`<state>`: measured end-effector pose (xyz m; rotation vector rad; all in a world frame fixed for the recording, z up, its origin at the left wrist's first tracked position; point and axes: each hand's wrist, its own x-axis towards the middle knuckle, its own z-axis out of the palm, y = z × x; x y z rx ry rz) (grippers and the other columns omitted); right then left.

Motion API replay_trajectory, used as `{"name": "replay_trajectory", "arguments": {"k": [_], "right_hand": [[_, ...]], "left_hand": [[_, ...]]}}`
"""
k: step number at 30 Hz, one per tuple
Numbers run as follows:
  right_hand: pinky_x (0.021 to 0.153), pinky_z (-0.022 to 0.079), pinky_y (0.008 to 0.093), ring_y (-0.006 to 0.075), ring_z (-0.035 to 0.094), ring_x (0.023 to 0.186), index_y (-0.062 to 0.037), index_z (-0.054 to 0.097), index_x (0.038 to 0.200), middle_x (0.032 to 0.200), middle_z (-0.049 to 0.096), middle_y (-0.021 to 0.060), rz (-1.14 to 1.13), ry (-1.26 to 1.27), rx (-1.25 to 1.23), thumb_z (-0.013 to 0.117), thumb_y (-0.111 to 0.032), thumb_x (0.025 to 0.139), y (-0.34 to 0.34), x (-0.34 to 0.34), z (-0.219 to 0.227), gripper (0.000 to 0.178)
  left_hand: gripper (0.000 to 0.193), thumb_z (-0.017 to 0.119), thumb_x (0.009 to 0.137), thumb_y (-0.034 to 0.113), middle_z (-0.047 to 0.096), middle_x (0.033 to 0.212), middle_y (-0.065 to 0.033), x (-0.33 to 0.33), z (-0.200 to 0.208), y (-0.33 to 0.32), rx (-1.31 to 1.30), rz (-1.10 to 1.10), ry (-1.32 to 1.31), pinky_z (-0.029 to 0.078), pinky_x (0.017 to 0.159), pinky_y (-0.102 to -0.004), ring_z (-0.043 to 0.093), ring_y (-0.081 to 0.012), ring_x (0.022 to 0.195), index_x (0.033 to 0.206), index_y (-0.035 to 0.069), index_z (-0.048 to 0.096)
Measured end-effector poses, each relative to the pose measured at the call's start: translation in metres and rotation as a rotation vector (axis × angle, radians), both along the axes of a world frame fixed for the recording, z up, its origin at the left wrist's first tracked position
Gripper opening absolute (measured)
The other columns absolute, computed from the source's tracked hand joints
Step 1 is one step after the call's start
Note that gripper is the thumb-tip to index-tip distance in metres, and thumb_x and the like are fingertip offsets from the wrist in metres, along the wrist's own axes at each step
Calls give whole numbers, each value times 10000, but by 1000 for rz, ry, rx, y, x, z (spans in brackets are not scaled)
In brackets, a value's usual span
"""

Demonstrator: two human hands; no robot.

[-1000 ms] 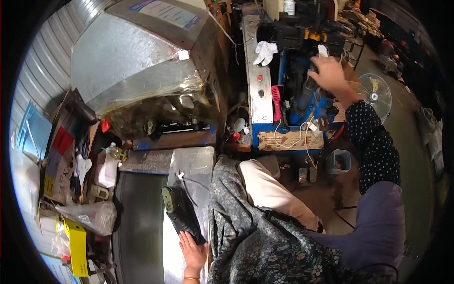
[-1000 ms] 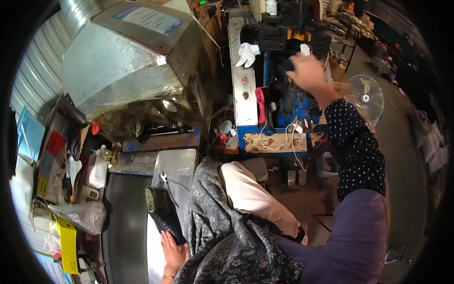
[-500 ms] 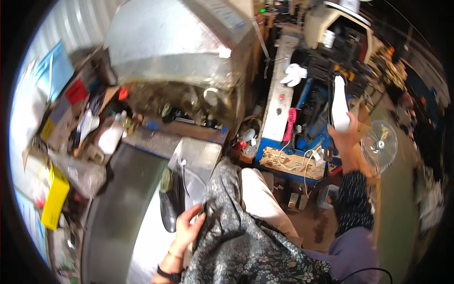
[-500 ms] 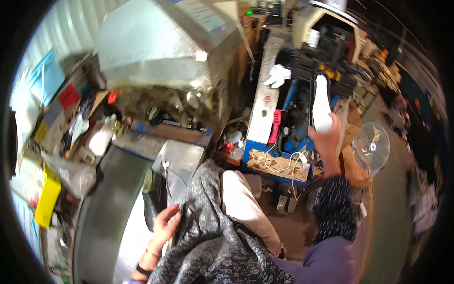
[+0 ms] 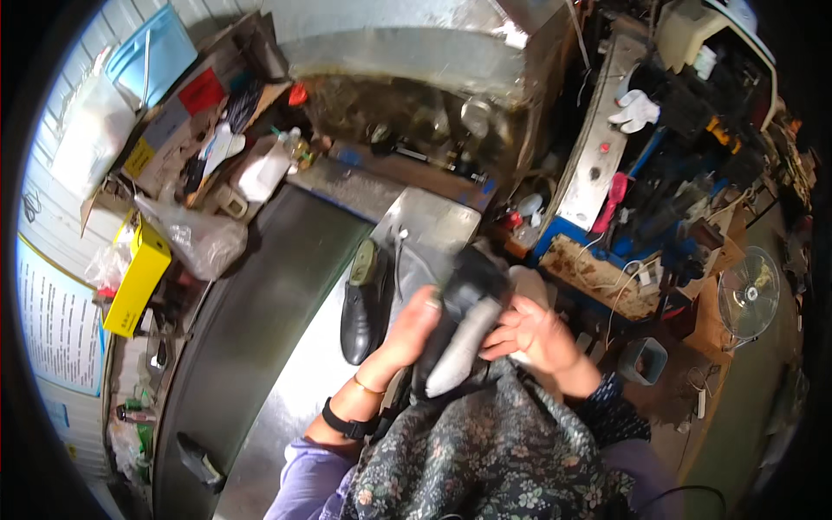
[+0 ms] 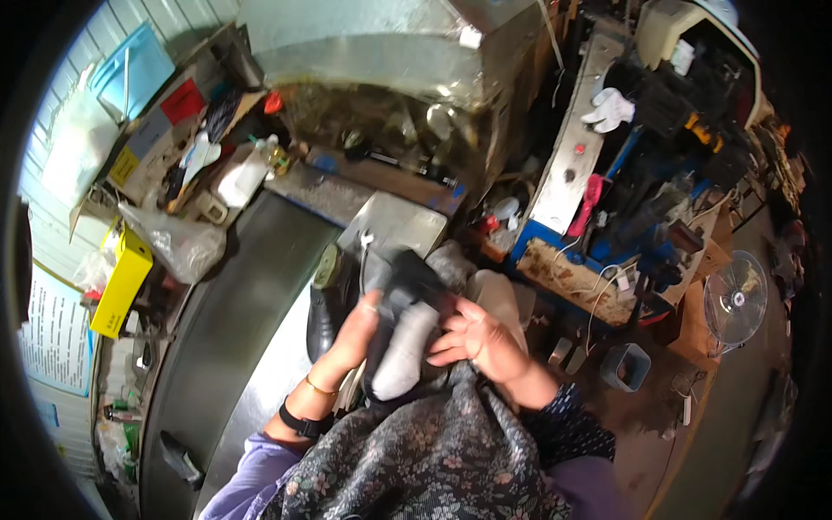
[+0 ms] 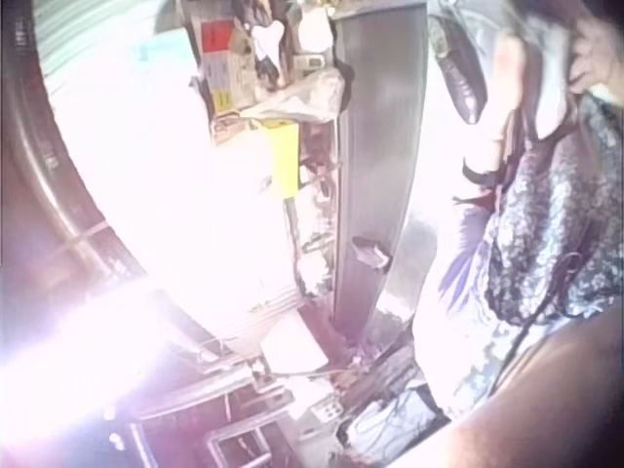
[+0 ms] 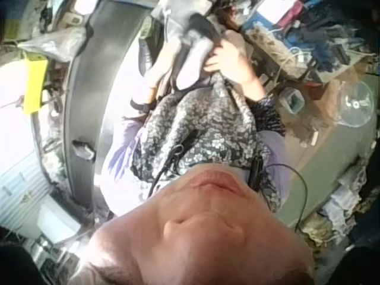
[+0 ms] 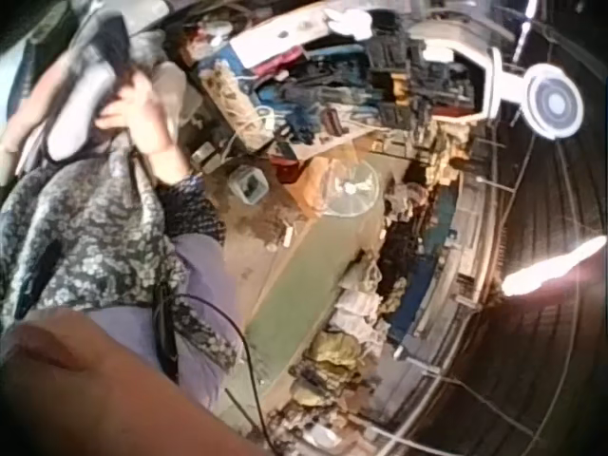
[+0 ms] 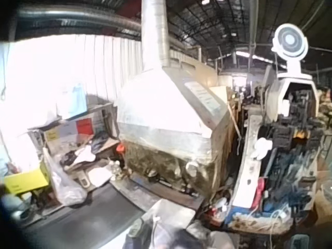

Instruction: Assembling and preparing shoe components on a production line.

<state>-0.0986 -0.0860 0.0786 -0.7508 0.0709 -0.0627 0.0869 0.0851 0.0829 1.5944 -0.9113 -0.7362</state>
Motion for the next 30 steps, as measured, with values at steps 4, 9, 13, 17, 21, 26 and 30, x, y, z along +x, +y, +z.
{"name": "replay_trajectory", "arguments": {"k": [4,9,13,17,21,26,30], "right_hand": [[1027,439,368,230,589,1142,30,402,1411,1305,572,147,246,227,-197,628,-189,765,-12,-24,-15,718],[1060,412,377,265,593,1153,87,485,1323,1259,605,179,-38,354,-41,561,-205,770,5,-53,-42,630],[1015,457,432,301,616,1107,61,565,1207,1205,622,187,-389,411,-34,498,-269,825,-11,-13,-41,509],[986,466,373,249,595,1120,26,529,1298,1217,613,157,-427,33,64,588,-136,850,-59,132,-49,480],[964,458,327,208,587,1110,26,523,1322,1256,605,158,-633,56,-671,679,-132,866,-81,289,-82,507],[922,485,308,163,619,1044,22,575,1237,1145,666,105,-222,128,-897,570,-194,976,-31,278,-104,339],[1064,385,393,268,442,1302,-11,193,1513,1546,258,198,127,164,-519,645,-223,943,35,167,-84,758]], "left_hand": [[926,636,847,553,406,1435,-272,-18,-9,21,349,-619,-161,401,1054,-412,490,-391,1268,1505,57,216],[761,771,818,263,450,1435,-214,1,-29,44,34,-43,-238,359,1089,-390,441,-337,1329,1423,-8,398],[594,731,822,195,551,1296,-241,56,-65,67,136,682,-470,406,1039,-417,527,-370,1209,1314,-37,494],[813,777,751,307,508,1301,-305,79,-93,68,362,645,-431,389,1052,-446,489,-424,1226,1344,-106,404],[858,809,697,325,575,1208,-291,82,-101,58,460,679,-578,451,973,-460,561,-439,1125,1330,-77,391],[725,771,731,247,664,1054,-231,99,-84,70,489,678,-415,533,851,-440,656,-401,959,1301,-54,438],[436,711,822,125,671,1026,-113,73,-58,50,-245,602,895,552,811,-344,667,-213,885,1196,-32,551]]}}
